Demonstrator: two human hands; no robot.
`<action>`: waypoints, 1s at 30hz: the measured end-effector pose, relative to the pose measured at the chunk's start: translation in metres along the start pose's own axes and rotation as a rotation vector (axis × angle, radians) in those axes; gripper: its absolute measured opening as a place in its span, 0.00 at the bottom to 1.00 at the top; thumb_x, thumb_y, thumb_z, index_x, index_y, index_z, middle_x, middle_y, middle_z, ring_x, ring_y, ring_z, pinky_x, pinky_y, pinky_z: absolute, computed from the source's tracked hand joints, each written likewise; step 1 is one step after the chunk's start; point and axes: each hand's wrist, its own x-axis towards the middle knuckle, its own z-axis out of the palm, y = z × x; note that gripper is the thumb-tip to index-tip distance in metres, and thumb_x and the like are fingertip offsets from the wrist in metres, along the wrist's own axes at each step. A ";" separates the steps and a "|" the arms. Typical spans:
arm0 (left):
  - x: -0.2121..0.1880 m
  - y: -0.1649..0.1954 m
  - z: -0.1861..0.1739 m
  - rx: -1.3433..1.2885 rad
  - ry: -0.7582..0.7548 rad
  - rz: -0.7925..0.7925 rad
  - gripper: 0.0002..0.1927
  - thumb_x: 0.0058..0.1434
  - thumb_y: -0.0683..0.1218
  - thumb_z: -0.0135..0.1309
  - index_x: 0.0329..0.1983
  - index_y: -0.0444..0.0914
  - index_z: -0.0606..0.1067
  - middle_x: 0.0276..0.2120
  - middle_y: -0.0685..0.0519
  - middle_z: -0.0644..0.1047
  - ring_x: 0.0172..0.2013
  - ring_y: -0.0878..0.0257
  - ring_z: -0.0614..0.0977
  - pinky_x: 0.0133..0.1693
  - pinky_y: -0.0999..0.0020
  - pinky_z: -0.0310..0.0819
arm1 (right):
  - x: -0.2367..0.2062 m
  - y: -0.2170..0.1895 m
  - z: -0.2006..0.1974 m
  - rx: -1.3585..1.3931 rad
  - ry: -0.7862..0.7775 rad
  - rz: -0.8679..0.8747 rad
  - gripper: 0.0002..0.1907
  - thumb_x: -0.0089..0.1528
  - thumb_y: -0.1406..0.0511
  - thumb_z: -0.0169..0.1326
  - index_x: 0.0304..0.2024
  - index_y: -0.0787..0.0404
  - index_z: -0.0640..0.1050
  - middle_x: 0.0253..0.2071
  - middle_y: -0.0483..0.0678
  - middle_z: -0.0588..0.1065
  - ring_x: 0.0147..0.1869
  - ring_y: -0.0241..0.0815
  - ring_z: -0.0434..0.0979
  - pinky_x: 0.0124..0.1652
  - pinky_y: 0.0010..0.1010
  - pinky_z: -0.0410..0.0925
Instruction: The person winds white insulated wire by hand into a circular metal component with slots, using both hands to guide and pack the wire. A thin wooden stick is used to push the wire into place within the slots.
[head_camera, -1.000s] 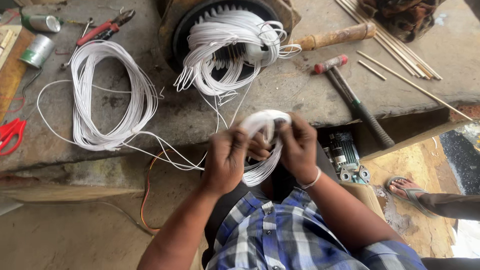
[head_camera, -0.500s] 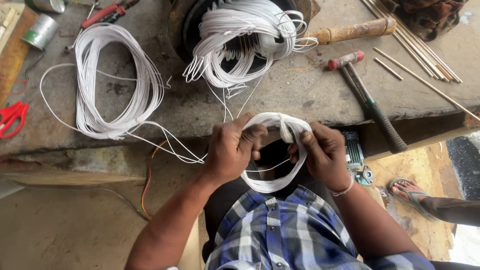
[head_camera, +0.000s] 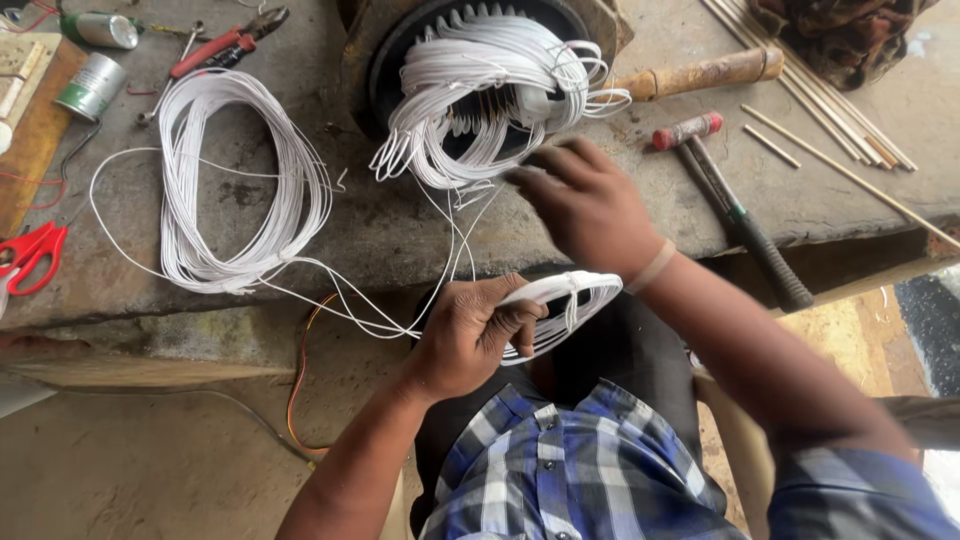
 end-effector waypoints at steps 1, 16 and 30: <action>0.000 0.000 0.000 0.007 -0.001 -0.002 0.15 0.75 0.49 0.48 0.44 0.32 0.76 0.24 0.52 0.79 0.25 0.67 0.84 0.28 0.73 0.78 | 0.012 0.001 0.004 -0.181 -0.056 -0.106 0.14 0.71 0.64 0.55 0.57 0.58 0.81 0.59 0.51 0.75 0.59 0.50 0.72 0.57 0.39 0.68; -0.006 0.003 -0.008 -0.094 -0.053 -0.117 0.07 0.72 0.40 0.51 0.45 0.30 0.76 0.26 0.50 0.80 0.27 0.66 0.83 0.32 0.73 0.80 | 0.052 0.030 0.060 -0.640 -0.159 -0.257 0.22 0.68 0.61 0.48 0.57 0.70 0.78 0.58 0.62 0.73 0.63 0.57 0.68 0.60 0.44 0.64; -0.006 0.012 -0.013 -0.067 -0.053 -0.155 0.13 0.74 0.47 0.50 0.42 0.30 0.75 0.27 0.51 0.79 0.28 0.67 0.83 0.32 0.72 0.78 | 0.114 0.031 0.143 0.710 -0.005 0.834 0.15 0.63 0.63 0.54 0.48 0.66 0.78 0.43 0.55 0.82 0.42 0.44 0.84 0.41 0.34 0.77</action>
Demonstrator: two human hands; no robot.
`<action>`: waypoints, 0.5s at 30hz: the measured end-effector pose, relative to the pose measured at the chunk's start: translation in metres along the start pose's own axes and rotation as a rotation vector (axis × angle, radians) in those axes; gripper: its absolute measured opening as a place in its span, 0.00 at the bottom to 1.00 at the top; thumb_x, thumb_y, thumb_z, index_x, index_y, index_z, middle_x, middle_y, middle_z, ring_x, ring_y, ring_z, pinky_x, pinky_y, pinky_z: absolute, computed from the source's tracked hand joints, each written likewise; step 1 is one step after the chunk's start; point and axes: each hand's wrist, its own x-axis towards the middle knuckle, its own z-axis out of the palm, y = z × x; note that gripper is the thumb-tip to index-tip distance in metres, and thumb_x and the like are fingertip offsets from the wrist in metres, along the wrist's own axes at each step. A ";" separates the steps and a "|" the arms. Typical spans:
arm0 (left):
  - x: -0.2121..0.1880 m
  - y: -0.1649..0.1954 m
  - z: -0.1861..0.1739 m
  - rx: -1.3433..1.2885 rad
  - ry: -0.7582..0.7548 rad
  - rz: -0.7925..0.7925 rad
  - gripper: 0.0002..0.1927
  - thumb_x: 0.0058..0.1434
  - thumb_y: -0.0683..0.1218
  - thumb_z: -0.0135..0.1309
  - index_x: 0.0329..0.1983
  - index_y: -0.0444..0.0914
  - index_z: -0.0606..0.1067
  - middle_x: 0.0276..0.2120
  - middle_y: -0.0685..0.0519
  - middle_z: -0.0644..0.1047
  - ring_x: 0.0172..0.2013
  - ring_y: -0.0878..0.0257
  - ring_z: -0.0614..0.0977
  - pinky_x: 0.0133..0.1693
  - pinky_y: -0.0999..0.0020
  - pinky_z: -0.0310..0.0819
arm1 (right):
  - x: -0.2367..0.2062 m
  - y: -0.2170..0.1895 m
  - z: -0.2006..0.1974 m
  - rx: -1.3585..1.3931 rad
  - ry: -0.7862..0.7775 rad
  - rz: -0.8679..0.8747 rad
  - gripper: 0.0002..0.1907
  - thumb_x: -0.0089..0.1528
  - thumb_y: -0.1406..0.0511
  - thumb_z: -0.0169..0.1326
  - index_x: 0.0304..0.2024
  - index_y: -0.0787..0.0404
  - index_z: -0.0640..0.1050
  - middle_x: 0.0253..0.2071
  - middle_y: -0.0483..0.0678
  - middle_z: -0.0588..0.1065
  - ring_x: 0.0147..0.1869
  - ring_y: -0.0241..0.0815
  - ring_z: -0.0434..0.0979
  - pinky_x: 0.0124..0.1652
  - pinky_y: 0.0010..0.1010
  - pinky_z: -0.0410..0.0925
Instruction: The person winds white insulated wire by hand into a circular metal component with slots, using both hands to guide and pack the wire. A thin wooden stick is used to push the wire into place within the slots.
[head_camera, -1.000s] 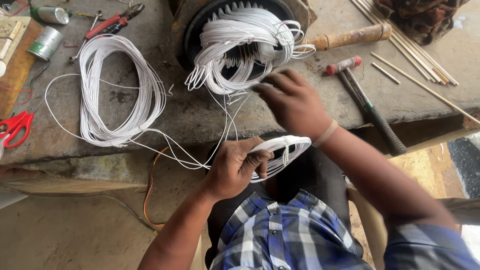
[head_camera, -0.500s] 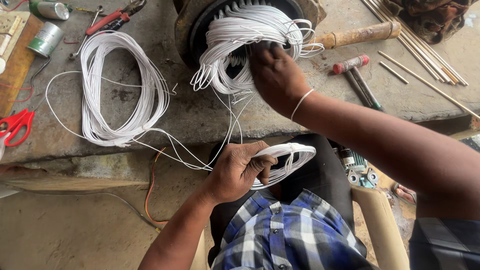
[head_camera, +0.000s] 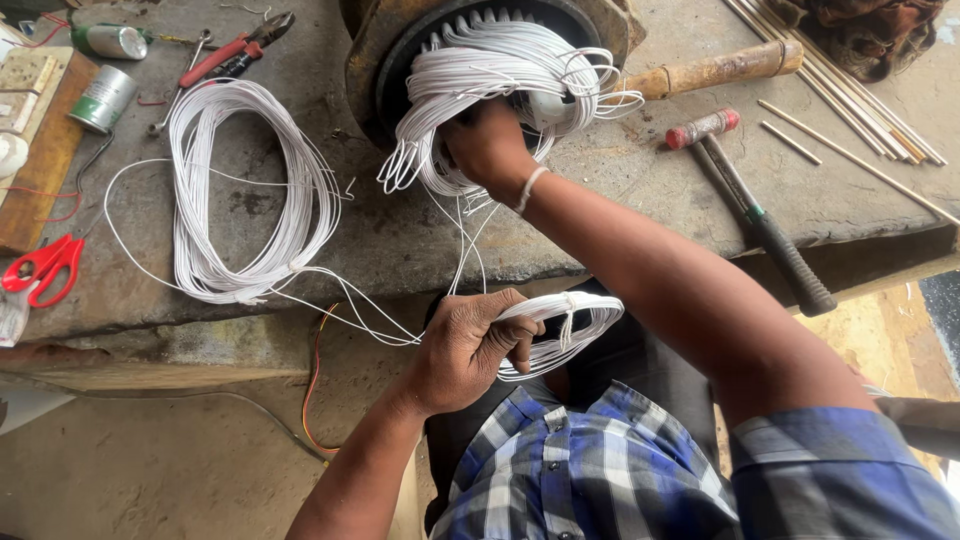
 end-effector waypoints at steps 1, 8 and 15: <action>0.000 0.000 0.000 -0.022 -0.003 0.006 0.13 0.75 0.46 0.50 0.42 0.30 0.75 0.27 0.50 0.79 0.28 0.66 0.83 0.33 0.71 0.79 | -0.009 -0.005 -0.005 0.038 -0.048 0.014 0.16 0.64 0.62 0.54 0.49 0.67 0.77 0.44 0.56 0.82 0.41 0.44 0.85 0.41 0.34 0.78; 0.005 -0.001 -0.001 0.002 0.084 0.015 0.19 0.75 0.52 0.45 0.43 0.32 0.78 0.23 0.53 0.79 0.25 0.69 0.82 0.29 0.75 0.76 | -0.134 -0.054 -0.108 0.333 -0.295 -0.177 0.27 0.70 0.53 0.43 0.64 0.65 0.67 0.53 0.52 0.76 0.49 0.39 0.79 0.48 0.28 0.74; 0.025 0.009 0.017 -0.072 0.222 0.067 0.19 0.75 0.53 0.45 0.54 0.32 0.72 0.33 0.53 0.79 0.33 0.70 0.84 0.35 0.75 0.81 | -0.219 0.016 -0.117 0.746 0.074 -0.289 0.08 0.73 0.71 0.55 0.53 0.69 0.75 0.44 0.51 0.76 0.46 0.39 0.77 0.49 0.30 0.71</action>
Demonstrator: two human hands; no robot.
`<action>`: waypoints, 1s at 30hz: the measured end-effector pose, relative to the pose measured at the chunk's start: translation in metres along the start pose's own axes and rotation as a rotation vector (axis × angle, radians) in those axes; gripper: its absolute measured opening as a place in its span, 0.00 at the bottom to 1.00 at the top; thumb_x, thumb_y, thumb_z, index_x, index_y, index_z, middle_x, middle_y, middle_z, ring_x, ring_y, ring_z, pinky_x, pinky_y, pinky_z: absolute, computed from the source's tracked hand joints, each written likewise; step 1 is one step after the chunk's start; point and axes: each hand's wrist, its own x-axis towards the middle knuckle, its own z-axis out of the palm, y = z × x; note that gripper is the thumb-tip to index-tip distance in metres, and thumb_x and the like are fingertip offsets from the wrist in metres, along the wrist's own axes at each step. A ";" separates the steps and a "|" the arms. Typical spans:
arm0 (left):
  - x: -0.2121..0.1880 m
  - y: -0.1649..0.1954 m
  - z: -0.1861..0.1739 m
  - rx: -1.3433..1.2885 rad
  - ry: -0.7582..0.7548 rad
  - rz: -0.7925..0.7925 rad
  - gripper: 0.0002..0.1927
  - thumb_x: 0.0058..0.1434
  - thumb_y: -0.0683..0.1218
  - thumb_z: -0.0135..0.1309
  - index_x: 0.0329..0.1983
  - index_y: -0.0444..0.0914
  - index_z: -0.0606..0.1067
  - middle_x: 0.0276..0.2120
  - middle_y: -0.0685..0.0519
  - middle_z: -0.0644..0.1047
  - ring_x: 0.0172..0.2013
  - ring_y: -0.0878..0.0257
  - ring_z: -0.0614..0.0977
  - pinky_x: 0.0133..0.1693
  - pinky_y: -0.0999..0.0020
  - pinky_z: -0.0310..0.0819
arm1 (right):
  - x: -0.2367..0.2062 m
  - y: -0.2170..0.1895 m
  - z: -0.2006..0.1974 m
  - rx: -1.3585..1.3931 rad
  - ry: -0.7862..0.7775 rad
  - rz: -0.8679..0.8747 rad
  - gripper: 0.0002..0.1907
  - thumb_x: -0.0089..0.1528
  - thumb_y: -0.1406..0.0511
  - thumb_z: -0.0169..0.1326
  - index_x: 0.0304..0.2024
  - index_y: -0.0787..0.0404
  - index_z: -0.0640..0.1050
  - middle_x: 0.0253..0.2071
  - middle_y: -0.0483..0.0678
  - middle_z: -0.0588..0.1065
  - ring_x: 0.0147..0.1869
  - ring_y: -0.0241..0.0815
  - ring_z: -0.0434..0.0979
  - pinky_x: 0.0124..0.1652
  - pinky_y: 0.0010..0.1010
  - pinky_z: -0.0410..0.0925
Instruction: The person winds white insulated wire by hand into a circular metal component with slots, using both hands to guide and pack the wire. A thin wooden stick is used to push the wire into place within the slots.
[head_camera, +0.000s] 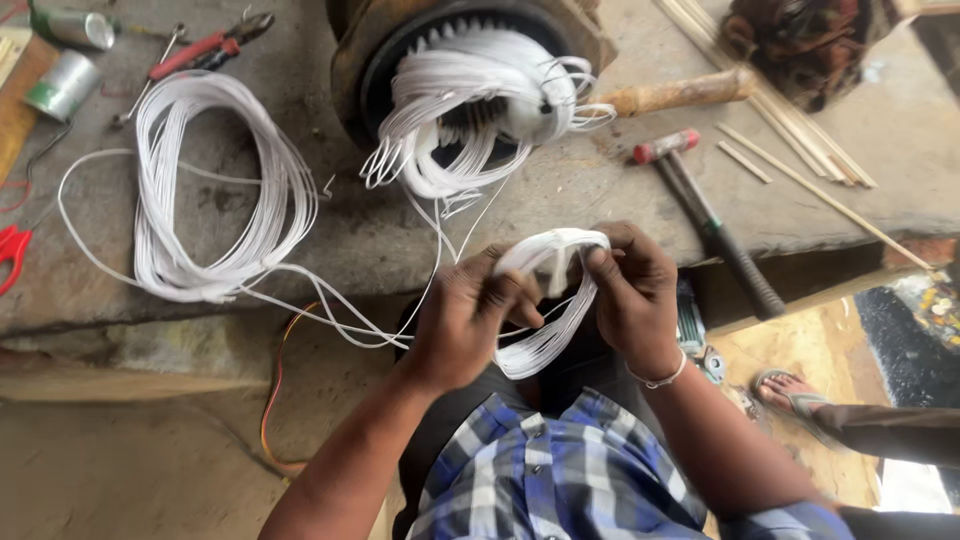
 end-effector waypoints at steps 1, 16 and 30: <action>0.002 0.000 0.004 0.017 -0.014 0.035 0.22 0.74 0.53 0.47 0.60 0.31 0.69 0.38 0.52 0.79 0.35 0.69 0.85 0.37 0.74 0.83 | 0.001 0.005 -0.007 0.066 0.008 -0.028 0.06 0.74 0.71 0.55 0.51 0.71 0.75 0.44 0.50 0.76 0.47 0.38 0.76 0.51 0.30 0.71; 0.009 0.010 -0.022 0.341 -0.170 -0.211 0.26 0.71 0.63 0.44 0.45 0.37 0.81 0.28 0.56 0.83 0.30 0.70 0.84 0.32 0.74 0.77 | 0.006 -0.027 -0.023 0.254 -0.156 0.242 0.09 0.66 0.66 0.59 0.42 0.66 0.74 0.36 0.49 0.76 0.38 0.38 0.77 0.40 0.30 0.71; 0.072 -0.083 -0.015 0.872 0.002 -0.221 0.30 0.64 0.49 0.58 0.67 0.34 0.68 0.48 0.40 0.80 0.46 0.47 0.83 0.46 0.56 0.78 | -0.028 -0.028 -0.060 0.296 -0.232 -0.021 0.07 0.71 0.68 0.57 0.48 0.66 0.74 0.38 0.49 0.71 0.37 0.35 0.71 0.34 0.26 0.66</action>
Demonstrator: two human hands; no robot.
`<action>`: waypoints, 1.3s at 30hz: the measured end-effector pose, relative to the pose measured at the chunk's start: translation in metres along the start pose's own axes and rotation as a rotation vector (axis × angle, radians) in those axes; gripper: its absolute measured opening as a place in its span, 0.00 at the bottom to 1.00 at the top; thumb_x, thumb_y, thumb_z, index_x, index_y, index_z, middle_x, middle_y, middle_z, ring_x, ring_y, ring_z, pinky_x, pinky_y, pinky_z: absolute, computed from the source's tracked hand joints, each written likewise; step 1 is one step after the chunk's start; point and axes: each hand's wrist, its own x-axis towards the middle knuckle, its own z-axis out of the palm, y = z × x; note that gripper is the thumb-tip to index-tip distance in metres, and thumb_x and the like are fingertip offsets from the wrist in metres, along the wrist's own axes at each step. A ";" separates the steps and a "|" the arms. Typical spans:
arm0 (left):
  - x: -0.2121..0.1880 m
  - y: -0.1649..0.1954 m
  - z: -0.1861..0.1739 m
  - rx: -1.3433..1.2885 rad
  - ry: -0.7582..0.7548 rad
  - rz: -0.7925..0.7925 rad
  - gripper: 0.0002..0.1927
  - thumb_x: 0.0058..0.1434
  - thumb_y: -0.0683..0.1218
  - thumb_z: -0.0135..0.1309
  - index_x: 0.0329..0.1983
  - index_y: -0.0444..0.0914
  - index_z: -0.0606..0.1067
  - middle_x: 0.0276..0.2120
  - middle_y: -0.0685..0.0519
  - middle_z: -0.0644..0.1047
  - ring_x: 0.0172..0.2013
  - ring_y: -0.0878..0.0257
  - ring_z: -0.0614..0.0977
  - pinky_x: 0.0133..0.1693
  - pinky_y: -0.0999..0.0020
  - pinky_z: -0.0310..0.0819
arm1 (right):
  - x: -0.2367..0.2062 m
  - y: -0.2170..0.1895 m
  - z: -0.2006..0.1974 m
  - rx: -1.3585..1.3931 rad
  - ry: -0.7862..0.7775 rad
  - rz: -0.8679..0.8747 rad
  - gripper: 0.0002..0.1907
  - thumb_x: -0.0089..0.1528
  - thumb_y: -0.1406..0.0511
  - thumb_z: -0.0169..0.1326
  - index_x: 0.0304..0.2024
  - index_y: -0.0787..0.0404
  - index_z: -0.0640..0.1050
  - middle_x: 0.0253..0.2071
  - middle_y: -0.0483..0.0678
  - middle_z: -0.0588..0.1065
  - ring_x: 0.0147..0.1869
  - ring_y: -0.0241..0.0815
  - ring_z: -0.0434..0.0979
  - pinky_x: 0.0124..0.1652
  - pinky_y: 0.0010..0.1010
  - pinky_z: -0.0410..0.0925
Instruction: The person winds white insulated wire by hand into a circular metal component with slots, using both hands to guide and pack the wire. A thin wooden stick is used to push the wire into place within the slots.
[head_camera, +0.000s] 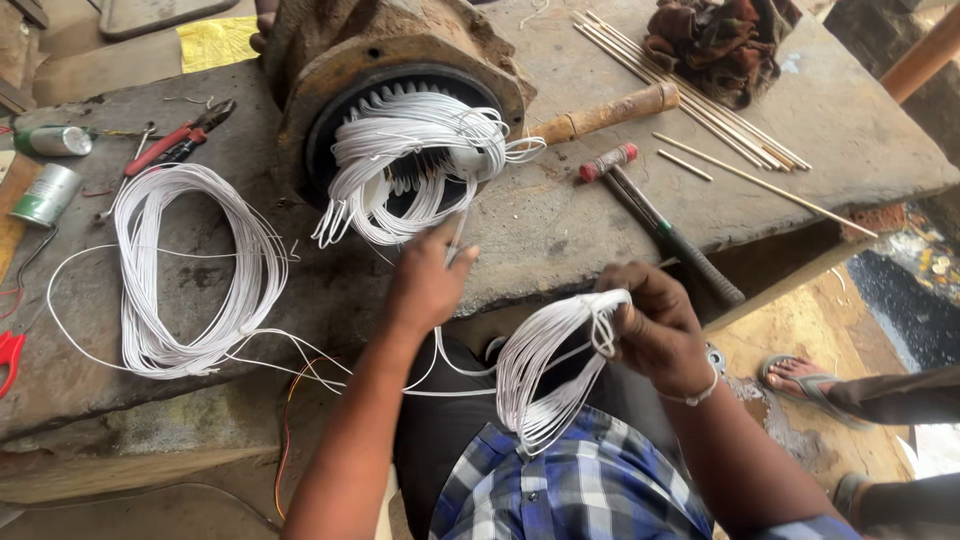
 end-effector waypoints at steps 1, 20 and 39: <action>0.006 -0.001 0.011 -0.015 -0.013 -0.013 0.28 0.66 0.48 0.56 0.68 0.36 0.67 0.47 0.40 0.80 0.45 0.47 0.84 0.46 0.56 0.78 | -0.003 0.001 -0.001 0.015 0.022 0.018 0.08 0.70 0.68 0.57 0.48 0.66 0.74 0.39 0.50 0.71 0.37 0.36 0.71 0.34 0.26 0.66; 0.002 0.007 0.022 0.228 0.112 0.119 0.26 0.70 0.45 0.49 0.72 0.47 0.67 0.45 0.42 0.81 0.38 0.44 0.83 0.38 0.49 0.79 | 0.001 0.004 -0.001 -0.095 -0.034 0.044 0.08 0.72 0.66 0.55 0.46 0.67 0.74 0.39 0.49 0.71 0.34 0.34 0.71 0.35 0.24 0.67; -0.043 0.069 -0.090 -0.111 -0.578 0.203 0.28 0.63 0.66 0.47 0.54 0.43 0.76 0.32 0.53 0.85 0.33 0.61 0.86 0.36 0.64 0.84 | 0.022 0.030 0.005 0.123 0.104 0.124 0.19 0.74 0.57 0.48 0.53 0.70 0.73 0.35 0.54 0.78 0.33 0.43 0.82 0.35 0.31 0.75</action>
